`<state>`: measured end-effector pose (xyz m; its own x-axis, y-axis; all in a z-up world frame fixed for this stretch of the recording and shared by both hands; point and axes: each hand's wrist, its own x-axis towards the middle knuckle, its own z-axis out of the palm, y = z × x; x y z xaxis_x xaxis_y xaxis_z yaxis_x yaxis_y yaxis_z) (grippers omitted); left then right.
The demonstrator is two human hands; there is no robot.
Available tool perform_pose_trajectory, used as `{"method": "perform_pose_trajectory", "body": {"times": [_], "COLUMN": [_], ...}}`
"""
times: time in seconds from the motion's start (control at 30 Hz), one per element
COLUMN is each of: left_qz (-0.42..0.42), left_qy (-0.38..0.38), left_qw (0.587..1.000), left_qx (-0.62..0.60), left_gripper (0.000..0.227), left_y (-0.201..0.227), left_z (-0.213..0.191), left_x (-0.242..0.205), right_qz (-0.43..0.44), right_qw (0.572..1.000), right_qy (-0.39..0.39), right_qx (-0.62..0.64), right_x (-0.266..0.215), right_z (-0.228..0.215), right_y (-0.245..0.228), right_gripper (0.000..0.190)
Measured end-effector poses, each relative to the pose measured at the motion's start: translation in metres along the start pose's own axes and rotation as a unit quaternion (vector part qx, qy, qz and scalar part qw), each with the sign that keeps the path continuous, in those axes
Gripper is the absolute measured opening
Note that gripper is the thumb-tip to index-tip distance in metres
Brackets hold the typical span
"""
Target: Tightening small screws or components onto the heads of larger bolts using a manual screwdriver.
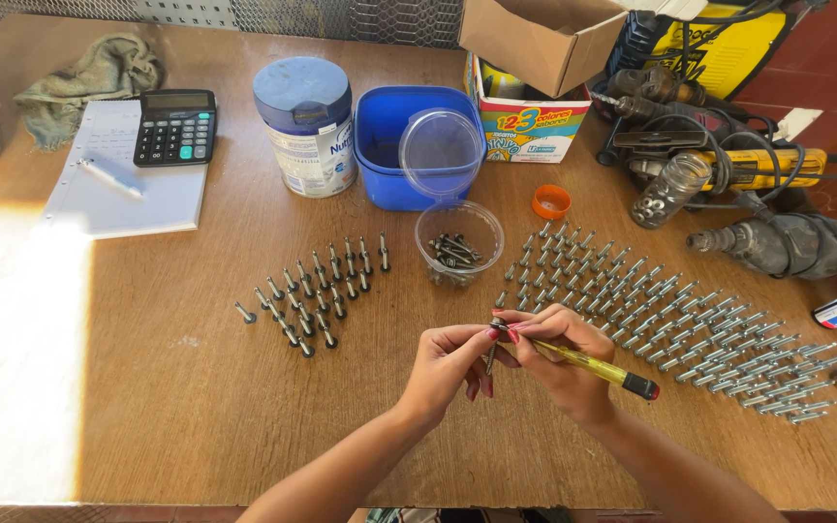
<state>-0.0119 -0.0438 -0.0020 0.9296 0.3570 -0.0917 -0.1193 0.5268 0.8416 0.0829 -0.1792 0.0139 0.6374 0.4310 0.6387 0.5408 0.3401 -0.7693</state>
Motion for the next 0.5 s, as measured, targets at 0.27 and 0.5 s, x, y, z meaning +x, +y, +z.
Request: {"method": "perform_pose_trajectory", "body": {"times": [0.27, 0.5], "left_qz": [0.017, 0.054], "left_qy": [0.005, 0.005], "left_qw": [1.0, 0.998], "left_qx": [0.009, 0.037], "left_gripper": [0.024, 0.023], "left_y": [0.0022, -0.0039], "left_z": [0.0026, 0.0002], "left_x": [-0.0029, -0.0003], "right_qz": [-0.009, 0.017], "right_qw": [1.0, 1.0], "right_qy": [0.002, 0.002], "right_qx": [0.006, 0.013], "right_x": [-0.0006, -0.0022], "right_z": [0.0014, 0.0031], "right_y": [0.0012, -0.0011], "right_gripper": [0.014, 0.013]}}
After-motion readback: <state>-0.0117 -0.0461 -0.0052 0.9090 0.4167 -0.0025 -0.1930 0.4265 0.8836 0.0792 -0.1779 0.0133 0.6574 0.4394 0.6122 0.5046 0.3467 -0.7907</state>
